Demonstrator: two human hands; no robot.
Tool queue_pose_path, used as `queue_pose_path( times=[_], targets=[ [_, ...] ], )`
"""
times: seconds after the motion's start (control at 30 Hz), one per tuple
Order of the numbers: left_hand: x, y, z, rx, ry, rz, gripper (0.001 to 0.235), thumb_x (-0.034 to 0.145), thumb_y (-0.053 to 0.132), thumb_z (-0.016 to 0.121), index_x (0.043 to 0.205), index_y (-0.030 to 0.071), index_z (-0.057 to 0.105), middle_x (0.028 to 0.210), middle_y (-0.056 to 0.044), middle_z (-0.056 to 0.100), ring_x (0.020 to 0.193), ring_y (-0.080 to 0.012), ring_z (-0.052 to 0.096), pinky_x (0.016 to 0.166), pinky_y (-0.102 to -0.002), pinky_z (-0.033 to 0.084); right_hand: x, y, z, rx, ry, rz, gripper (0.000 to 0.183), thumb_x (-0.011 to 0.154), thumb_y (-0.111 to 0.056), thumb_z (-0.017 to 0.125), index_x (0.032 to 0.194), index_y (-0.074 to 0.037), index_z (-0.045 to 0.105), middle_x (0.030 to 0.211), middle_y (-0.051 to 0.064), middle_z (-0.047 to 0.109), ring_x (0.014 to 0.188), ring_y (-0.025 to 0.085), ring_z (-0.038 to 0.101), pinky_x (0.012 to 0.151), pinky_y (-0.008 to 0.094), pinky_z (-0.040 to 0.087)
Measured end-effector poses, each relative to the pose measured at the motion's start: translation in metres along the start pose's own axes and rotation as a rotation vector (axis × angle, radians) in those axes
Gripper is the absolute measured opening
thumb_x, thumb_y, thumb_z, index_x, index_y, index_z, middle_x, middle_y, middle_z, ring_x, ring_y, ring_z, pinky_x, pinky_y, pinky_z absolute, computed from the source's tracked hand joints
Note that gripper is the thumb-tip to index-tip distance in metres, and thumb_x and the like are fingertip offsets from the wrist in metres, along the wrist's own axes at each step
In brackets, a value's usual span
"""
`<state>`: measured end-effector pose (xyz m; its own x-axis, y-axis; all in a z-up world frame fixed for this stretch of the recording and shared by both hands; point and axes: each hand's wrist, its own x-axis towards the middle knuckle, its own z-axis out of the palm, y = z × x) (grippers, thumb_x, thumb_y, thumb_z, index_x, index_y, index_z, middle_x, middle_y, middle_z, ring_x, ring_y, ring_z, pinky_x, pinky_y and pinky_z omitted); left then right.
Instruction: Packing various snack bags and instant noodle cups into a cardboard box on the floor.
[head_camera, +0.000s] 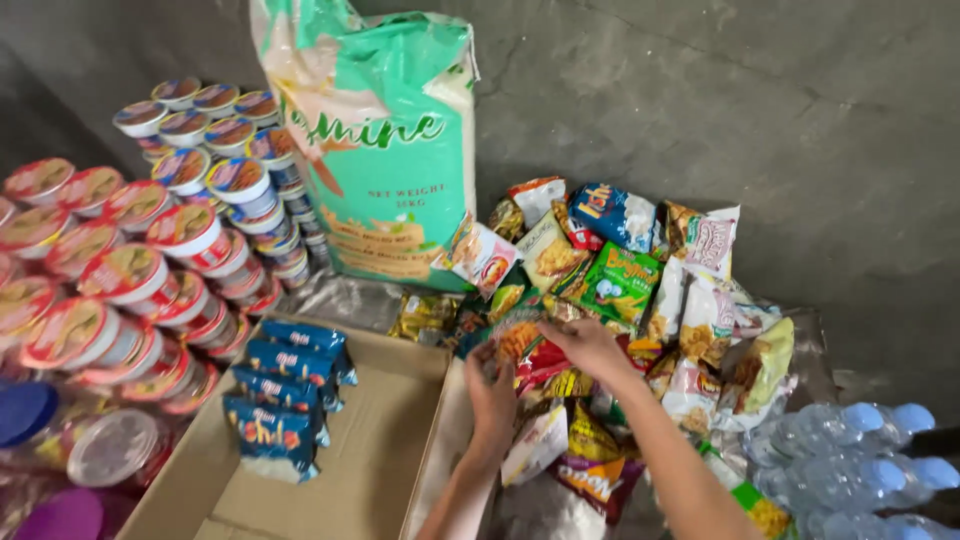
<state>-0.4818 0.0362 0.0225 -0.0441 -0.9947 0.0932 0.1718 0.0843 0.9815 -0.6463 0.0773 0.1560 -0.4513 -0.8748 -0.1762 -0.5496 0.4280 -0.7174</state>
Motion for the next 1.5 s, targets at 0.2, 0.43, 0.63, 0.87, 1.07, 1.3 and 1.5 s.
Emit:
queue_pose_path(
  times=[0.2, 0.43, 0.63, 0.87, 1.07, 1.3, 1.5],
  targets=[
    [-0.038, 0.102, -0.032, 0.135, -0.020, 0.102, 0.068, 0.083, 0.008, 0.076, 0.143, 0.007, 0.043, 0.137, -0.013, 0.044, 0.107, -0.0249, 0.065, 0.086, -0.035, 0.062, -0.050, -0.027, -0.007, 0.201, -0.087, 0.039, 0.066, 0.086, -0.053, 0.075, 0.063, -0.004, 0.038, 0.055, 0.002, 0.036, 0.052, 0.015, 0.037, 0.049, 0.038, 0.034],
    [-0.052, 0.118, -0.079, 0.140, -0.090, 0.243, 0.078, 0.084, 0.000, 0.077, 0.149, 0.007, 0.035, 0.144, -0.016, 0.044, 0.109, -0.0240, 0.066, 0.090, -0.035, 0.060, -0.076, -0.052, 0.009, 0.365, -0.118, -0.043, 0.062, 0.081, -0.055, 0.074, 0.122, -0.012, 0.057, 0.088, 0.004, 0.065, 0.074, 0.013, 0.061, 0.058, 0.032, 0.051],
    [-0.051, 0.119, -0.132, -0.193, -0.249, -0.165, 0.088, 0.087, 0.000, 0.069, 0.160, 0.013, 0.022, 0.134, -0.026, 0.060, 0.110, -0.0254, 0.066, 0.089, -0.037, 0.060, -0.096, -0.084, 0.041, 0.286, -0.173, -0.062, 0.062, 0.082, -0.050, 0.076, 0.123, -0.005, 0.066, 0.098, 0.004, 0.071, 0.076, 0.014, 0.061, 0.057, 0.032, 0.050],
    [-0.045, 0.128, -0.222, -0.095, -0.226, 0.095, 0.075, 0.093, 0.004, 0.072, 0.154, 0.004, 0.029, 0.148, -0.014, 0.052, 0.126, -0.0207, 0.059, 0.105, -0.036, 0.053, -0.127, -0.116, 0.116, 0.485, -0.187, -0.128, 0.044, 0.085, -0.037, 0.078, 0.117, -0.007, 0.073, 0.088, 0.003, 0.070, 0.071, 0.012, 0.054, 0.057, 0.029, 0.042],
    [-0.046, 0.148, -0.314, -0.097, -0.287, 0.013, 0.071, 0.092, 0.005, 0.069, 0.153, 0.005, 0.034, 0.143, -0.016, 0.057, 0.124, -0.0194, 0.062, 0.099, -0.036, 0.057, -0.162, -0.148, 0.192, 0.625, -0.210, -0.302, 0.044, 0.085, -0.027, 0.081, 0.121, -0.005, 0.069, 0.104, 0.000, 0.076, 0.090, 0.005, 0.066, 0.080, 0.023, 0.053],
    [-0.045, 0.146, -0.390, -0.089, -0.305, 0.000, 0.070, 0.092, 0.000, 0.067, 0.153, 0.004, 0.034, 0.144, -0.015, 0.056, 0.124, -0.0200, 0.060, 0.098, -0.034, 0.056, -0.191, -0.177, 0.260, 0.653, -0.192, -0.138, 0.043, 0.083, -0.021, 0.082, 0.119, -0.003, 0.069, 0.102, 0.004, 0.076, 0.088, 0.011, 0.066, 0.078, 0.030, 0.055],
    [-0.051, 0.137, -0.418, -0.062, -0.299, -0.002, 0.070, 0.090, 0.000, 0.068, 0.152, 0.004, 0.035, 0.143, -0.015, 0.057, 0.126, -0.0201, 0.060, 0.103, -0.034, 0.052, -0.214, -0.187, 0.283, 0.645, -0.161, -0.139, 0.044, 0.083, -0.022, 0.081, 0.119, -0.002, 0.069, 0.104, 0.004, 0.077, 0.092, 0.011, 0.069, 0.081, 0.027, 0.056]
  ],
)
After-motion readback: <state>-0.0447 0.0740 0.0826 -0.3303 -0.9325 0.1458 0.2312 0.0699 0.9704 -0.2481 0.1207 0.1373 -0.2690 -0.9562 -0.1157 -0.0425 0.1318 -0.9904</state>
